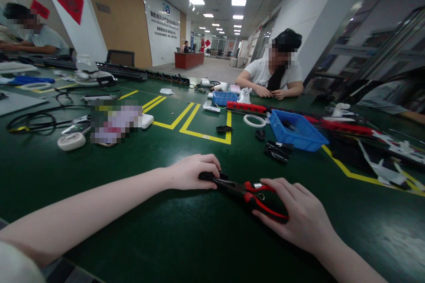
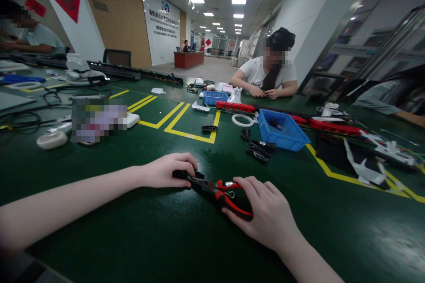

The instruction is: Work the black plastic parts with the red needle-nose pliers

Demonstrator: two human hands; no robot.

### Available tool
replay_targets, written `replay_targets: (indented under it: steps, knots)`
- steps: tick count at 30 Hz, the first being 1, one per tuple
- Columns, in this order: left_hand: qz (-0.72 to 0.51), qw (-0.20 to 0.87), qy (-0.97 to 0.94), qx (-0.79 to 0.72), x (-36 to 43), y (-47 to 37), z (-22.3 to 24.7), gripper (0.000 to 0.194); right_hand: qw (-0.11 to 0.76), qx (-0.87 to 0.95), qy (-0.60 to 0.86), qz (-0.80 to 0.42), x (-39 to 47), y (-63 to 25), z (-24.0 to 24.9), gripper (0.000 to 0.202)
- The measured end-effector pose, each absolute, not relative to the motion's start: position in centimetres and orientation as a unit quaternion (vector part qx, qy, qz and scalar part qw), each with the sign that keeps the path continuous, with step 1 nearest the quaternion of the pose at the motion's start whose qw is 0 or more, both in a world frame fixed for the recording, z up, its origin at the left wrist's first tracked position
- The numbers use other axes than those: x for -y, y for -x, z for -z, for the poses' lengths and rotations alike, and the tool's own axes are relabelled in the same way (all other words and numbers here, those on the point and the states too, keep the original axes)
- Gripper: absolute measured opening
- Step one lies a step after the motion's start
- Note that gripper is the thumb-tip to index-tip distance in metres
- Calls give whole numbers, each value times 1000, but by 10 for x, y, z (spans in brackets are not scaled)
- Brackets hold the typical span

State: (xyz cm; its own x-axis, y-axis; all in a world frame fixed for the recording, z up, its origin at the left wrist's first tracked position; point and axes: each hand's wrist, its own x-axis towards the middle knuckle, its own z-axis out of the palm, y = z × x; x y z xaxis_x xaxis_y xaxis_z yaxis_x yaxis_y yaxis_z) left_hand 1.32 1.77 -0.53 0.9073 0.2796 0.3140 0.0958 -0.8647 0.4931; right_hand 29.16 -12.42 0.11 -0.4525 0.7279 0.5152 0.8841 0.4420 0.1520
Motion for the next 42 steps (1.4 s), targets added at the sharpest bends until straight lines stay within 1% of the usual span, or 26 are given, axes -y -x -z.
replay_targets:
  steps: [5,11,18,28,34,42]
  knots:
    - [-191,231,-948,-105,-17,-14,5,15,194,828,484,208,124,-292,-1,53]
    - [-193,230,-947,-112,-16,-15,4,24,193,829,476,219,123,-294,-1,53]
    - [-191,238,-946,-109,-14,-15,1,22,200,828,474,224,124,-295,0,51]
    - [-188,226,-951,-93,-16,-14,5,24,205,826,492,183,125,-292,-5,48]
    - [-172,193,-961,-99,-13,-14,3,24,200,823,503,173,125,-294,-3,50]
    - [-157,156,-969,-114,-12,-15,4,37,198,826,488,200,124,-295,-3,52]
